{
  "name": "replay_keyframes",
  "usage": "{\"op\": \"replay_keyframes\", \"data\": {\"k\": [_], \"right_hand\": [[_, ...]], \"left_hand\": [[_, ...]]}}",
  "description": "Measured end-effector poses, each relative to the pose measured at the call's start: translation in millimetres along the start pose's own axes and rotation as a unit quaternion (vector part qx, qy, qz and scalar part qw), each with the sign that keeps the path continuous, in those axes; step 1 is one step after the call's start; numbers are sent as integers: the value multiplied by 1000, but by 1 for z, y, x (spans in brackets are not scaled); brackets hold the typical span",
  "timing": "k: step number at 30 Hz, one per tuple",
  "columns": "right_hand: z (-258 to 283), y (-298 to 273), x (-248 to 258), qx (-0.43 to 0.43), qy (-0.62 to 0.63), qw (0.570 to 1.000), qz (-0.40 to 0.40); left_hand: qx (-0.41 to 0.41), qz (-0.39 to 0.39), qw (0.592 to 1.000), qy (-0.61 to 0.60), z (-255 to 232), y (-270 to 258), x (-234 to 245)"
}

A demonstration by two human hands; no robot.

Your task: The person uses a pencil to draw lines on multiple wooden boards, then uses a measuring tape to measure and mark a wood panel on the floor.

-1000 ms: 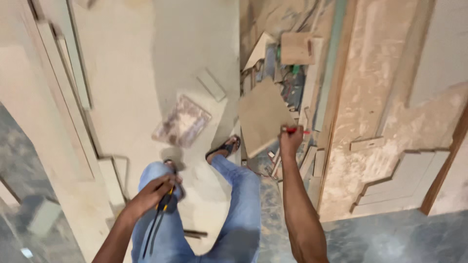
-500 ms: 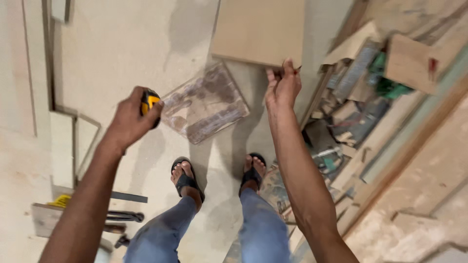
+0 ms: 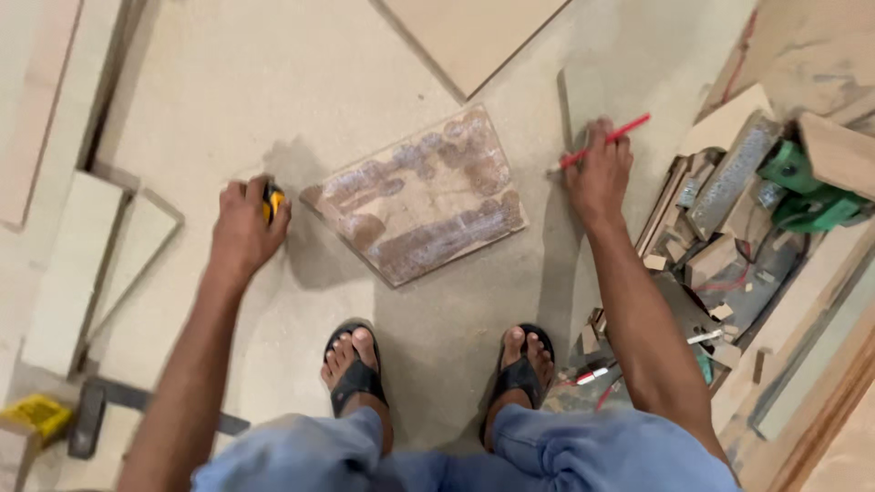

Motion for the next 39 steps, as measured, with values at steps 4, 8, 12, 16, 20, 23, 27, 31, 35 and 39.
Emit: {"op": "replay_keyframes", "data": {"k": [4,8,12,16,20,23,27,31,35,39], "right_hand": [[-42,-53,10,-138,45,989,26],[-49,-75,23,-177,40,982,54],[-19,-49,37,-100,64,993,4],[5,10,11,-42,193,980,-1],[11,90,-29,-13,187,982,31],[-1,160,-51,-12,212,977,-5],[-29,243,-59,9,197,979,-58],[-69,275,-88,-16,201,979,22],[-75,275,-106,-40,206,976,57],[-47,241,-101,3,74,997,5]], "left_hand": [[19,-46,998,49,31,-25,-28],[22,-77,995,67,48,-29,-42],[0,-156,986,53,25,-9,-28],[-95,-149,983,-52,-15,49,-26],[-124,-25,989,-76,-68,128,-70],[-121,62,989,-51,-104,186,-102],[-80,112,991,7,-102,244,-117],[-54,113,992,5,-95,242,-120],[-51,102,993,-23,-90,242,-117],[-55,49,994,-75,-80,239,-122]]}}
Point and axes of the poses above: each hand's wrist, its own y-axis towards the middle knuckle, its own x-axis out of the back of the hand, z = x × y, the point moved 8 cm from there along y, towards the middle knuckle, and after that the axes turned 7 degrees about -x, right-handed, at the moved point
